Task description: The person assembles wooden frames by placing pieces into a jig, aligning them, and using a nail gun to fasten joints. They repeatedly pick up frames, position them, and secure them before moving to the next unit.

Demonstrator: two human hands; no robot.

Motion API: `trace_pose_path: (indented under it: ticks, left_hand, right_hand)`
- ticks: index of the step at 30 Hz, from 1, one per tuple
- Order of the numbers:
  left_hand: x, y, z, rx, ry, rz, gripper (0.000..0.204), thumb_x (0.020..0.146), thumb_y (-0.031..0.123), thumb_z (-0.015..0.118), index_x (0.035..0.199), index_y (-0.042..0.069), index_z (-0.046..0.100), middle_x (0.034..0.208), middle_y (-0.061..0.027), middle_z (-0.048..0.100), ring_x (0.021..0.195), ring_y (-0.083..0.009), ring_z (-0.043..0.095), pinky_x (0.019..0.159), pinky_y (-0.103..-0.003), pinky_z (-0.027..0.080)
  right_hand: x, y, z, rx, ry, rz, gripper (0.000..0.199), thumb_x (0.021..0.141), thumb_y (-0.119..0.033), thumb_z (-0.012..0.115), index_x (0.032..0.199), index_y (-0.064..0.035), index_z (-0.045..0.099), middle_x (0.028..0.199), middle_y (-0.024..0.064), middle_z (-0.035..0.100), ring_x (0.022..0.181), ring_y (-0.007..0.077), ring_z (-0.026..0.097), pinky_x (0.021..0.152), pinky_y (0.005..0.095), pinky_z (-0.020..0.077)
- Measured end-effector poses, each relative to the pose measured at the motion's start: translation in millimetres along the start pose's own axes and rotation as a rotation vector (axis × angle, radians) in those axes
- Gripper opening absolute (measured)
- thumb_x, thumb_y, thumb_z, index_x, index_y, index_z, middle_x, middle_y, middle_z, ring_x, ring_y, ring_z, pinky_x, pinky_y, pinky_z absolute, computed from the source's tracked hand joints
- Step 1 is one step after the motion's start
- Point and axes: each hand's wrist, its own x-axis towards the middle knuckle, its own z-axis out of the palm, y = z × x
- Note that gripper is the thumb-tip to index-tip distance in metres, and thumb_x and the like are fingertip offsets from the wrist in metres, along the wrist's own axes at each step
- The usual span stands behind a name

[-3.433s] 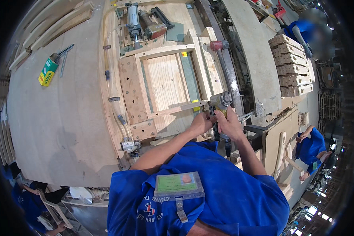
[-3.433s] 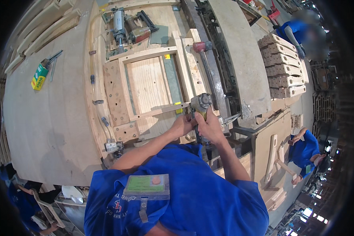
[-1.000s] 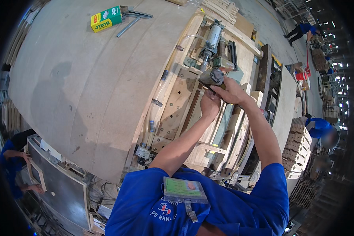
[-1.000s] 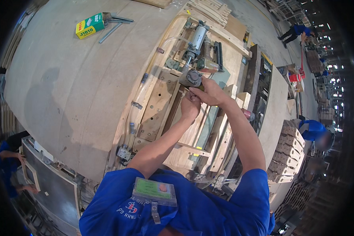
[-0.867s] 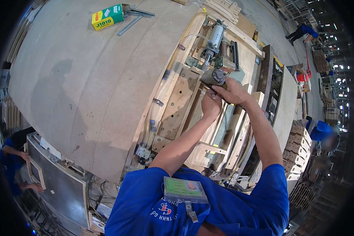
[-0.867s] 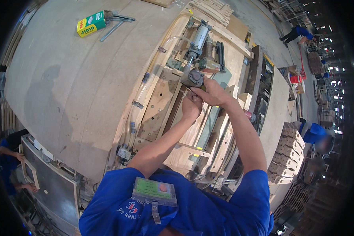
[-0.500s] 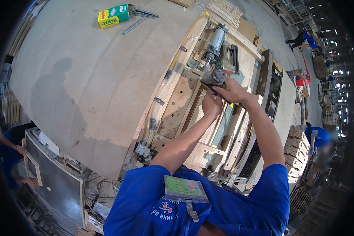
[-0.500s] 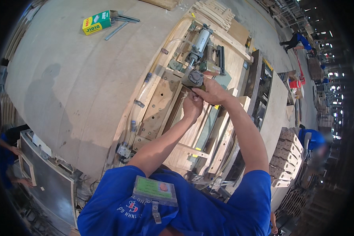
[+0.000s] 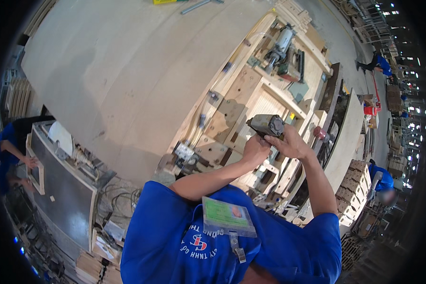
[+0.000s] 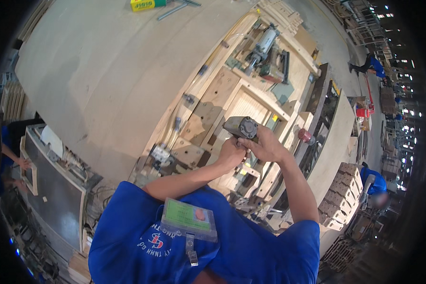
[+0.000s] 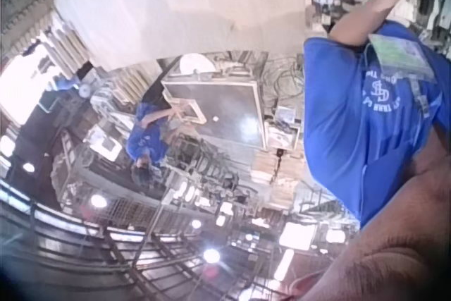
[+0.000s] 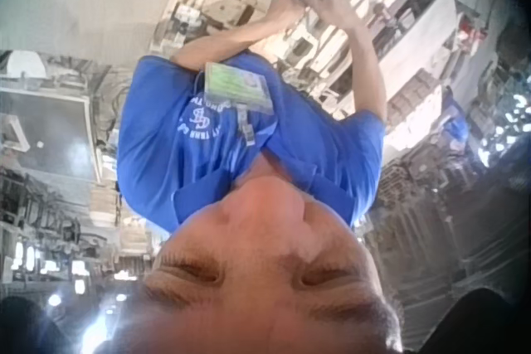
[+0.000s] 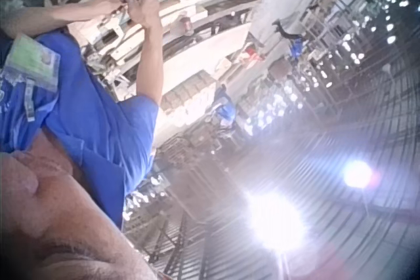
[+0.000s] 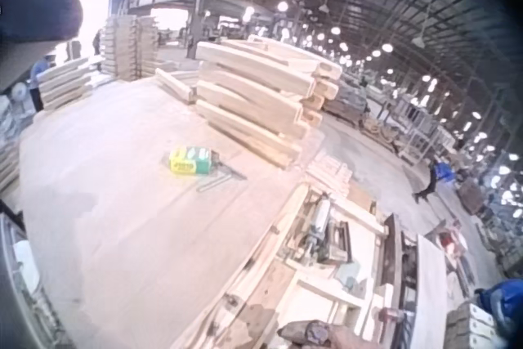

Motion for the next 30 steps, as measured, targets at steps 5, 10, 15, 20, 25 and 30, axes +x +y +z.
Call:
trace_pose_path:
  ticks: [5, 10, 15, 20, 25, 30]
  left_hand:
    - [-38, -40, -24, -0.177, -0.023, -0.104, 0.028, 0.105, 0.02, 0.059, 0.114, -0.005, 0.066, 0.078, -0.0107, 0.071, 0.065, -0.0172, 0.068, 0.056, -0.036, 0.052]
    - [-48, -36, -38, -0.185, -0.113, -0.109, 0.027, 0.108, 0.007, 0.043, 0.121, -0.007, 0.062, 0.105, -0.0156, 0.072, 0.078, -0.0189, 0.074, 0.059, -0.03, 0.059]
    - [-49, -38, -41, -0.193, -0.123, 0.01, 0.027, 0.107, 0.007, 0.047, 0.122, -0.006, 0.064, 0.108, -0.0159, 0.074, 0.084, -0.0212, 0.077, 0.057, -0.03, 0.058]
    - [-42, -44, -42, -0.202, -0.126, -0.039, 0.025, 0.104, 0.005, 0.051, 0.121, -0.007, 0.065, 0.106, -0.0158, 0.075, 0.085, -0.0213, 0.077, 0.057, -0.031, 0.058]
    - [-41, -46, -44, -0.101, -0.15, 0.03, 0.022, 0.103, 0.004, 0.053, 0.112, -0.006, 0.07, 0.097, -0.0135, 0.075, 0.083, -0.0197, 0.077, 0.057, -0.031, 0.055]
    - [-55, -55, -43, 0.006, -0.118, 0.021, 0.021, 0.105, 0.01, 0.057, 0.111, -0.005, 0.072, 0.094, -0.0123, 0.076, 0.081, -0.0198, 0.076, 0.062, -0.032, 0.057]
  right_hand:
    - [-7, -21, 43, 0.034, -0.121, -0.001, 0.035, 0.1, -0.02, 0.071, 0.129, -0.0013, 0.067, 0.111, 0.0176, 0.074, 0.102, 0.0296, 0.071, 0.094, 0.0403, 0.0549]
    - [-2, -28, 56, 0.015, -0.16, -0.025, 0.036, 0.099, -0.017, 0.07, 0.131, -0.0006, 0.063, 0.111, 0.02, 0.074, 0.105, 0.0299, 0.071, 0.096, 0.041, 0.0551]
    - [3, -27, 59, -0.044, -0.16, -0.068, 0.036, 0.097, -0.017, 0.069, 0.129, -0.0006, 0.062, 0.11, 0.0195, 0.075, 0.105, 0.0358, 0.072, 0.095, 0.0426, 0.0551]
    - [6, -40, 56, -0.076, -0.192, -0.011, 0.037, 0.097, -0.018, 0.069, 0.128, 0.0011, 0.059, 0.107, 0.0207, 0.074, 0.103, 0.0389, 0.073, 0.094, 0.0444, 0.0554]
    - [4, -33, 63, -0.107, -0.151, -0.024, 0.038, 0.098, -0.019, 0.068, 0.128, 0.0018, 0.057, 0.105, 0.023, 0.073, 0.102, 0.0401, 0.072, 0.092, 0.0454, 0.055]
    - [-30, -27, 65, -0.069, 0.031, -0.055, 0.037, 0.098, -0.023, 0.07, 0.123, 0.0024, 0.06, 0.097, 0.021, 0.072, 0.091, 0.0325, 0.072, 0.084, 0.0424, 0.0558]
